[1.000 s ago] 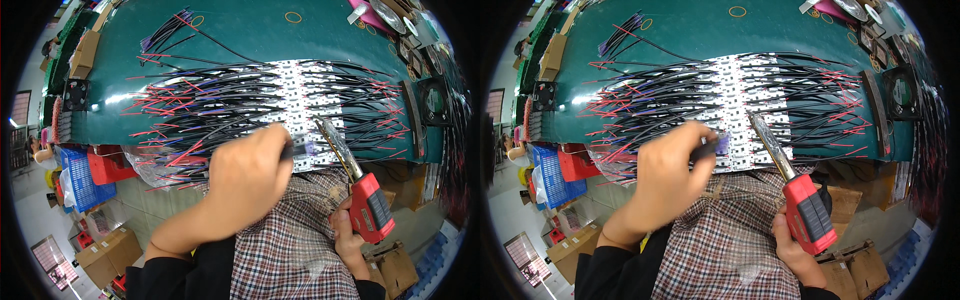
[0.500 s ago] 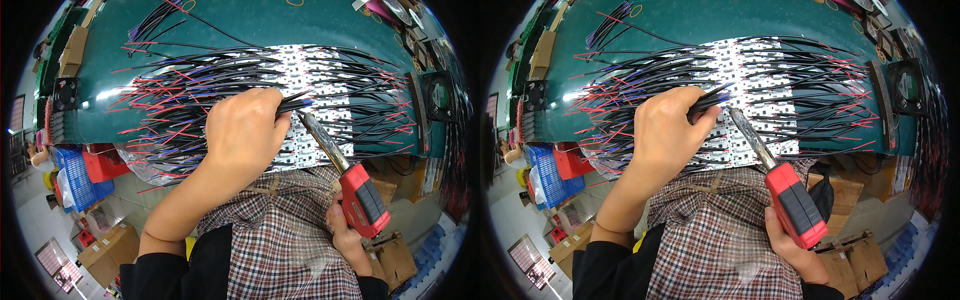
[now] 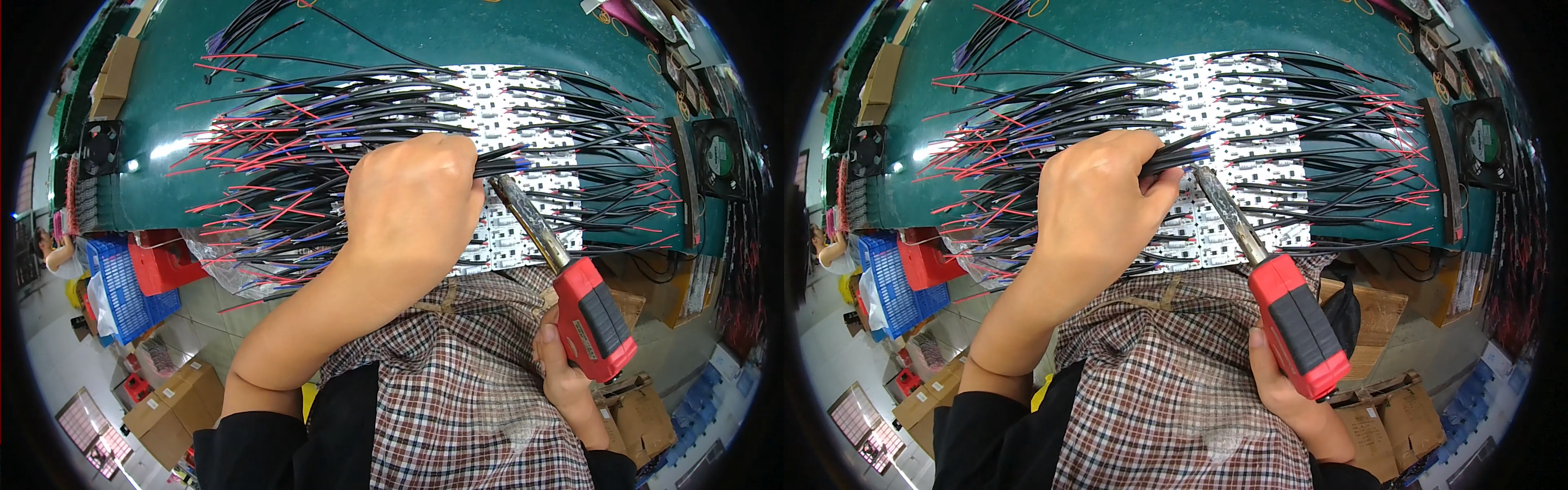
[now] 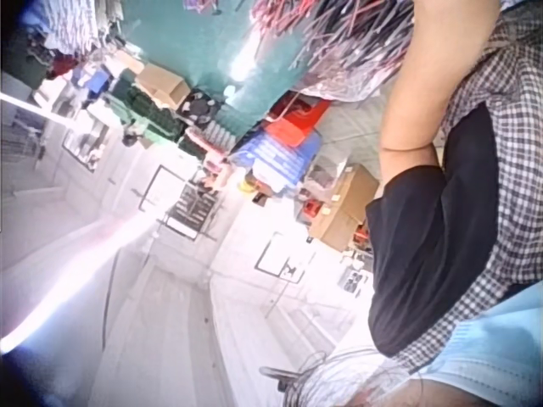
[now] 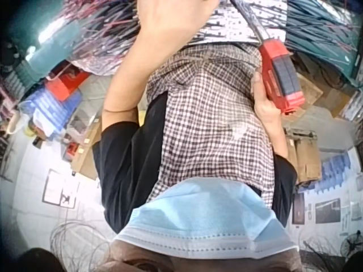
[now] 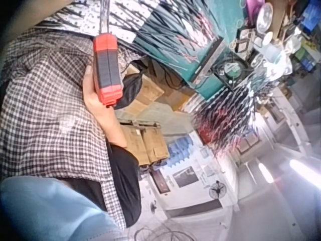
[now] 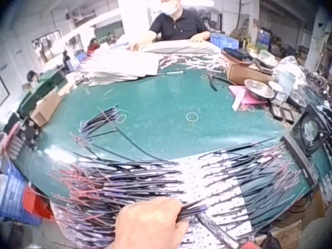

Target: The person solders bundles of wires onto circuit boards using a handheld soldering iron, positioning the wire ends against the boards by hand.

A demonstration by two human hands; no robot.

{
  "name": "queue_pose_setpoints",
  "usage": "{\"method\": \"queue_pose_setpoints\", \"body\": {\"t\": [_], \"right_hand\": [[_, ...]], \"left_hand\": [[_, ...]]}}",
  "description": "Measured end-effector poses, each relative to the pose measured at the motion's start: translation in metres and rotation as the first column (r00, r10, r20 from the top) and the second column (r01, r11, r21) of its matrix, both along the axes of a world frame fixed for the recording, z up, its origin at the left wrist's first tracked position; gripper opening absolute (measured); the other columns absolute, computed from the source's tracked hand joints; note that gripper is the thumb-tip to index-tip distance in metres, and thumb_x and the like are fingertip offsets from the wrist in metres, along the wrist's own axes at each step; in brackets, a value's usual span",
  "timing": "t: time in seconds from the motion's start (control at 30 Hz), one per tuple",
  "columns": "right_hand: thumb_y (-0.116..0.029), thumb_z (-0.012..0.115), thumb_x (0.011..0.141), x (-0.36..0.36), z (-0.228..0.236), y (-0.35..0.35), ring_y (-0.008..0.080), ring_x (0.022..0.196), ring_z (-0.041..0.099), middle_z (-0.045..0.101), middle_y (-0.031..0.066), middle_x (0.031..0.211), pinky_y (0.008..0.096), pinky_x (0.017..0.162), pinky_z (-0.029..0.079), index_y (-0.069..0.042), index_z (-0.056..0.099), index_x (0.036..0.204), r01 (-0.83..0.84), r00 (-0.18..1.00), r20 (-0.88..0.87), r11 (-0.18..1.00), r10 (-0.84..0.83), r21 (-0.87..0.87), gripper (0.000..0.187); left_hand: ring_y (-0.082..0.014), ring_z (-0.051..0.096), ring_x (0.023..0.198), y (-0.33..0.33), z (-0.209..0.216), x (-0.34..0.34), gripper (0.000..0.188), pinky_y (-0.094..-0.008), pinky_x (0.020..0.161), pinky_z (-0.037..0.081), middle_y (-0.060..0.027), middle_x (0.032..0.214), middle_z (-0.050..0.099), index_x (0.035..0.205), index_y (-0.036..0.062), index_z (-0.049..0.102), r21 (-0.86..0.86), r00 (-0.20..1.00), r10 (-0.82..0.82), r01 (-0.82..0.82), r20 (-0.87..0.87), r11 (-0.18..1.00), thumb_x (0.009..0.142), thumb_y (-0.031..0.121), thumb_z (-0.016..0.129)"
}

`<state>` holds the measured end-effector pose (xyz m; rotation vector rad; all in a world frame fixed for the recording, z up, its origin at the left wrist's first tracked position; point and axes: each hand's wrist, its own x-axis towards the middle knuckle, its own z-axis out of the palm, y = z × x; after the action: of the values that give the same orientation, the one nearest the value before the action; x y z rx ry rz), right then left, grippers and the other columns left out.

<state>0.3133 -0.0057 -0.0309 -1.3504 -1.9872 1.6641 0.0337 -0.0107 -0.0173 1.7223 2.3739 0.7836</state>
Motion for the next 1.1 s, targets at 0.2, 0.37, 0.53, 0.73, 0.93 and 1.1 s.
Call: {"method": "queue_pose_setpoints", "body": {"t": [0.2,0.37,0.53,0.73,0.93,1.1], "right_hand": [[-0.007,0.067,0.094,0.002,0.001,-0.005,0.0219,0.098,0.064,0.065,0.0124,0.108,0.0347,0.084,0.052,0.003,0.06,0.126,0.064,0.997,-0.027,0.993,-0.067,-0.098,0.034],[-0.008,0.056,0.1,0.002,0.002,-0.006,0.006,0.052,0.041,0.051,0.0027,0.077,0.0242,0.05,0.04,0.001,0.047,0.132,-0.001,0.998,-0.069,0.993,0.009,0.117,0.034],[-0.008,0.055,0.1,0.002,-0.002,-0.008,0.0058,0.051,0.041,0.051,0.0033,0.078,0.0242,0.05,0.04,0.003,0.045,0.134,0.021,0.994,-0.106,0.994,-0.01,0.105,0.036],[-0.007,0.056,0.1,0.002,-0.003,-0.009,0.0051,0.05,0.04,0.051,0.0029,0.077,0.024,0.049,0.039,0.003,0.046,0.13,0.043,0.995,-0.092,0.996,-0.037,0.074,0.033],[-0.006,0.061,0.097,0.002,0.0,-0.008,0.0107,0.069,0.05,0.057,0.0041,0.085,0.028,0.064,0.044,0.002,0.054,0.124,0.059,0.996,-0.073,0.998,-0.06,-0.019,0.029],[-0.004,0.065,0.094,-0.001,0.004,-0.006,0.0165,0.087,0.06,0.063,0.0066,0.095,0.0321,0.08,0.049,0.001,0.059,0.119,0.066,0.997,-0.036,0.991,-0.071,-0.12,0.026]], "left_hand": [[-0.0328,0.065,0.066,0.001,0.0,-0.001,0.017,-0.0423,0.061,0.051,-0.0134,0.071,0.065,0.079,0.0007,0.065,-0.02,1.0,-0.023,0.023,-0.017,1.0,0.077,0.014,0.076],[-0.0334,0.066,0.069,0.003,0.001,-0.003,0.017,-0.0425,0.064,0.052,-0.0138,0.073,0.066,0.079,0.0005,0.066,-0.064,0.999,-0.034,0.033,-0.023,0.997,0.078,0.014,0.076],[-0.0354,0.066,0.072,0.007,0.002,-0.012,0.018,-0.0439,0.065,0.051,-0.0161,0.073,0.065,0.078,-0.0008,0.065,-0.087,0.997,-0.071,0.07,-0.016,0.994,0.079,0.015,0.075],[-0.0376,0.064,0.073,0.011,0.005,-0.023,0.017,-0.0456,0.067,0.05,-0.0185,0.074,0.065,0.078,-0.0014,0.067,-0.118,0.988,-0.146,0.15,0.041,0.982,0.08,0.014,0.074],[-0.037,0.065,0.073,0.012,0.006,-0.019,0.017,-0.0451,0.066,0.05,-0.0175,0.073,0.065,0.077,-0.0004,0.067,-0.155,0.99,-0.143,0.143,0.011,0.977,0.079,0.015,0.074],[-0.0363,0.065,0.072,0.012,0.003,-0.012,0.015,-0.0447,0.064,0.051,-0.0161,0.074,0.065,0.074,0.0007,0.065,-0.137,0.991,-0.127,0.121,-0.04,0.983,0.078,0.014,0.073]]}}
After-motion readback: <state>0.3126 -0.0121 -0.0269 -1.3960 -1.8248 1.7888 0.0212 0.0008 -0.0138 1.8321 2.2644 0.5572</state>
